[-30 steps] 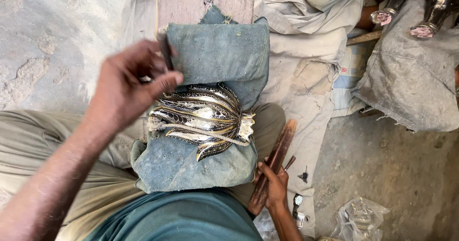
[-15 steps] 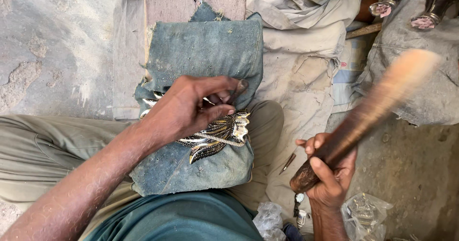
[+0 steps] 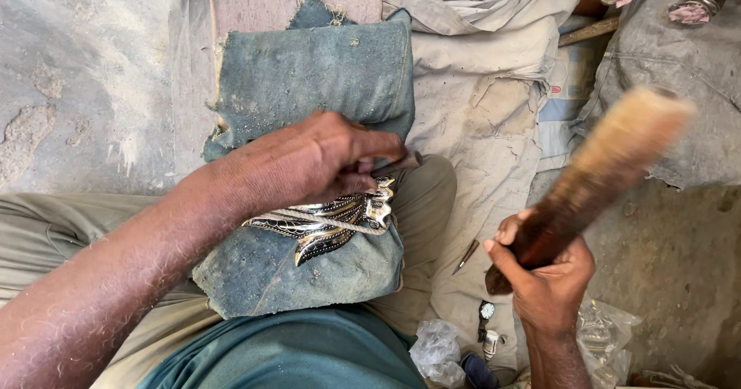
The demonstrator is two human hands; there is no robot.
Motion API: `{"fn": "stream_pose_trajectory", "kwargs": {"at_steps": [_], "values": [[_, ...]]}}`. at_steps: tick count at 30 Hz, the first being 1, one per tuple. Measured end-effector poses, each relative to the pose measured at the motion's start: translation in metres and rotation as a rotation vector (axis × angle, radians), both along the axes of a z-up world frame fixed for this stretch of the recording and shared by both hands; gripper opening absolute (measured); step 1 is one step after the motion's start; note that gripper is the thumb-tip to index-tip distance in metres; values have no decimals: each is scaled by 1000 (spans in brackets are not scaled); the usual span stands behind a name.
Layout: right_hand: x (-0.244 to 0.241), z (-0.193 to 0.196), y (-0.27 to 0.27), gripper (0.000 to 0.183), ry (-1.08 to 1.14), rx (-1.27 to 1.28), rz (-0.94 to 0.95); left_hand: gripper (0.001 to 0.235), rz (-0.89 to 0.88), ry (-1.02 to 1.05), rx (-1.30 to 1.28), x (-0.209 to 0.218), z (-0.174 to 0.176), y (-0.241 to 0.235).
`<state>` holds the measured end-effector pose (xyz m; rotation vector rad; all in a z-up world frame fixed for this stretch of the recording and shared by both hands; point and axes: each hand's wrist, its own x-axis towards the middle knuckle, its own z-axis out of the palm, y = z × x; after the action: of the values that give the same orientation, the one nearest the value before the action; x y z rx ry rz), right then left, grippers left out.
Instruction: The person sits on the floor and uses a wooden mallet to repeatedly strike a metal chisel placed on a decorative silver-colored metal object. The object is held steady on a cloth pad. The person adjusts the chisel and object position between strikes.
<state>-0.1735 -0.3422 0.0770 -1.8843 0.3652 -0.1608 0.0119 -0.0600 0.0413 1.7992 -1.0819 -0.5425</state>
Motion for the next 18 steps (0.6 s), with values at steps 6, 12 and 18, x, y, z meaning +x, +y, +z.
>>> {"fn": "stream_pose_trajectory", "kwargs": {"at_steps": [6, 12, 18], "values": [[13, 5, -5, 35, 150, -500, 78, 41, -14, -10, -33, -1, 5, -1], [4, 0, -6, 34, 88, -403, 75, 48, -51, -21, -4, 3, 5, 1], [0, -12, -8, 30, 141, -463, 66, 50, -73, 10, 83, 6, 7, 1]]}}
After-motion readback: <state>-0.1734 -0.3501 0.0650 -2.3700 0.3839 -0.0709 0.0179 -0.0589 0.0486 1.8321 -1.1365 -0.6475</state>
